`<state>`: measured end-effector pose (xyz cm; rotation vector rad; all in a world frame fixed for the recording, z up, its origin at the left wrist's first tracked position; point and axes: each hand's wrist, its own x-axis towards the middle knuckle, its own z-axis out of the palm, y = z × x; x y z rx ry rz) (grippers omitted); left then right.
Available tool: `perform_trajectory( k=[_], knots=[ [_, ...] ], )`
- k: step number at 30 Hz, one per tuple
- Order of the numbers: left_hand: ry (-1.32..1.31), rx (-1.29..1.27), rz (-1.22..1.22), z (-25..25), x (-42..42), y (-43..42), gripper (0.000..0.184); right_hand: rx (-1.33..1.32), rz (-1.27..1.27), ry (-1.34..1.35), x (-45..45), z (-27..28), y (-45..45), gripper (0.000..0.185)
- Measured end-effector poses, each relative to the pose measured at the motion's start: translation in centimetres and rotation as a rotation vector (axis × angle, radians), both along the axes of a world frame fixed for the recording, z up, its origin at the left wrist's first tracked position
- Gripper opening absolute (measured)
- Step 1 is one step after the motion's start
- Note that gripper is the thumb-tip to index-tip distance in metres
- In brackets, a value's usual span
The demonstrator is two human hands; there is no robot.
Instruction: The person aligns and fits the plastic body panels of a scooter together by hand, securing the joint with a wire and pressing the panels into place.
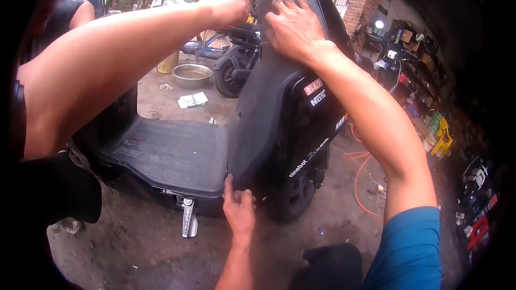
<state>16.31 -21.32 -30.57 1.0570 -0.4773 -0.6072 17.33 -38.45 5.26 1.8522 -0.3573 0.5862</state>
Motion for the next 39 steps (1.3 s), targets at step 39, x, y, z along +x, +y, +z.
perform_trajectory(
  k=[39],
  knots=[
    [-0.058, -0.052, 0.097, -1.3, -1.1, -0.8, 0.063, 0.266, 0.351, -0.046, -8.3, -12.0, 6.9, 0.041]
  ],
)
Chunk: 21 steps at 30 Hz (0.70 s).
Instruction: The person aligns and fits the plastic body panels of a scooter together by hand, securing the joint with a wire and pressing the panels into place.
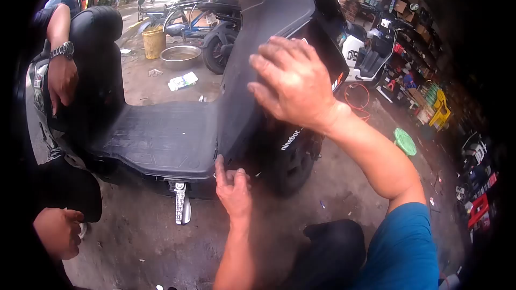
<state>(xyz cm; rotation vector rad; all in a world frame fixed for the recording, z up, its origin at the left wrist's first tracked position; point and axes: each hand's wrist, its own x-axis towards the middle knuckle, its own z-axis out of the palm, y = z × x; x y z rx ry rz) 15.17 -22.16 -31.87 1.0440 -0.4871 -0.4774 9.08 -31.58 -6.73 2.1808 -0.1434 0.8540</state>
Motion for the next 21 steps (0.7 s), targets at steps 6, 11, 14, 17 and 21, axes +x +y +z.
perform_trajectory(
  k=[6, 11, 14, 17, 21],
  knots=[
    [0.058, -0.010, -0.035, 0.7, 0.2, 0.2, 0.063, 0.162, 0.007, 0.198, -4.0, -6.3, 0.5, 0.047],
    [-0.032, 0.038, -0.028, 0.2, 0.1, 0.4, 0.064, 0.215, -0.044, -0.146, -6.5, -4.3, 0.7, 0.057],
    [-0.046, 0.035, -0.026, -0.1, 0.2, 0.5, 0.065, 0.245, -0.015, -0.446, -7.2, -1.6, -1.2, 0.062],
    [-0.037, 0.072, -0.029, 0.4, 0.1, 0.8, 0.065, 0.178, -0.004, -0.541, -7.2, -0.2, -1.8, 0.064],
    [-0.078, 0.068, 0.009, -0.3, -0.4, 0.7, 0.065, 0.234, -0.091, -0.354, -7.0, -1.5, -3.5, 0.069]
  ],
)
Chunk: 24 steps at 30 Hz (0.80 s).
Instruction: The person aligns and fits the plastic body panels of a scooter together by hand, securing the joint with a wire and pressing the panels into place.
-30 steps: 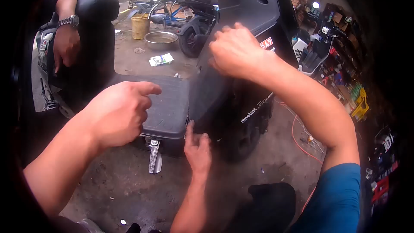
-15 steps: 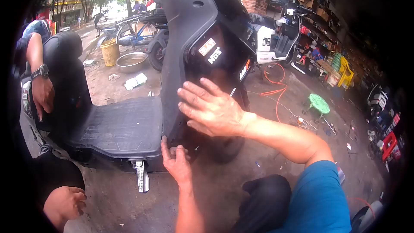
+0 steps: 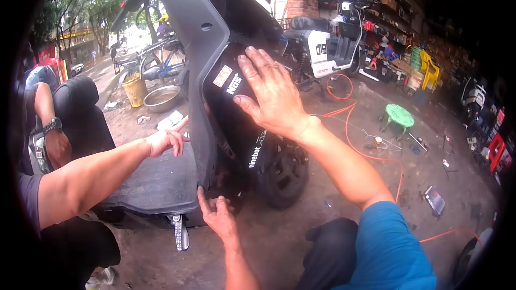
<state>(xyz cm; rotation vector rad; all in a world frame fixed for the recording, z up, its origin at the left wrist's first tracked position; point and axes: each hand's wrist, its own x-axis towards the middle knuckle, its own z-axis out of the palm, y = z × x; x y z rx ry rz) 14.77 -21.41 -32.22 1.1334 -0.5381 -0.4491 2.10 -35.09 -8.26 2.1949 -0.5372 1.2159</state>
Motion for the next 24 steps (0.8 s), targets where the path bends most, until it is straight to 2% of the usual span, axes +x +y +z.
perform_trajectory(
  k=[5, 9, 13, 20, 22, 24],
  knots=[
    [-0.025, 0.019, 0.002, -0.3, 0.0, 0.2, 0.065, 0.066, 0.021, -0.084, -0.8, -0.5, -0.4, 0.066],
    [-0.008, 0.005, -0.003, -0.7, -0.3, 0.1, 0.064, -0.074, 0.078, -0.120, 0.5, 1.3, 0.0, 0.066],
    [0.008, -0.014, 0.011, -0.4, -0.6, -0.1, 0.063, -0.040, 0.017, -0.007, 1.5, -0.3, -0.3, 0.072],
    [0.053, 0.047, -0.007, 0.8, -0.4, 0.7, 0.061, -0.108, 0.036, -0.168, 0.2, -2.5, -0.9, 0.069],
    [-0.006, 0.031, 0.020, 0.0, -0.4, 0.2, 0.060, 0.037, -0.025, -0.165, 0.0, -2.6, -1.4, 0.070],
    [-0.112, 0.007, 0.047, -0.6, -0.6, 0.4, 0.058, 0.028, -0.040, -0.158, -0.4, -3.1, -1.4, 0.069]
  ],
)
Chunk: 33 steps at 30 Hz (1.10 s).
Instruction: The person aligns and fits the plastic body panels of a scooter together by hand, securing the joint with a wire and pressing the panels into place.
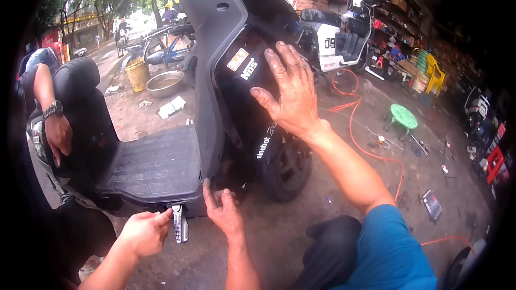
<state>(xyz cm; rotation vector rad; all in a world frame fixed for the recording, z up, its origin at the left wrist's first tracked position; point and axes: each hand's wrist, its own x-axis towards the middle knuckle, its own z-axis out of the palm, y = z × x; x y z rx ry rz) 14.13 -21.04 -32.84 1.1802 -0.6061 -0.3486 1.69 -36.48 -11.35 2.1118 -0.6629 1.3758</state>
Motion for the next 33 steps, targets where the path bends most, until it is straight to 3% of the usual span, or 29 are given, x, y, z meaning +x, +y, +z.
perform_trajectory(
  k=[4, 8, 10, 14, 17, 20, 22, 25, 28, 33],
  knots=[
    [-0.267, -0.124, 0.017, 1.8, -1.0, 0.2, 0.052, 0.071, 0.193, -0.207, 0.2, 2.2, -0.3, 0.056],
    [-0.554, -0.257, -0.128, 6.8, -2.3, 1.8, 0.045, -0.115, 0.274, -0.375, 1.8, 5.2, 0.3, 0.043],
    [-0.751, -0.364, -0.144, 9.0, -2.5, 1.7, 0.047, 0.126, 0.303, -0.274, 2.4, 5.6, 0.5, 0.038],
    [-1.176, -0.261, -0.350, 11.8, -2.6, 1.4, 0.050, 0.153, 0.351, -0.409, 3.3, 5.3, 0.6, 0.032],
    [-1.479, -0.040, -0.620, 10.5, -3.0, 2.0, 0.054, 0.051, 0.286, -0.304, 3.1, 4.6, 0.8, 0.034],
    [-1.664, 0.139, -0.859, 4.5, -3.1, 4.1, 0.055, 0.031, 0.284, -0.321, 3.0, 4.3, 1.2, 0.035],
    [-1.842, 0.368, -1.206, 1.4, -2.4, 5.7, 0.056, -0.070, 0.307, -0.382, 3.1, 4.4, 1.0, 0.034],
    [-1.676, 0.694, -1.458, -1.1, -1.5, 6.7, 0.056, -0.069, 0.353, -0.340, 3.2, 4.2, 1.5, 0.036],
    [-1.508, 0.735, -1.446, -4.1, 0.0, 7.3, 0.057, -0.062, 0.372, -0.334, 3.2, 3.7, 1.5, 0.036],
    [-1.615, 0.807, -1.433, -4.9, 1.3, 6.8, 0.057, -0.194, 0.328, -0.360, 2.7, 3.3, 1.2, 0.037]
  ],
)
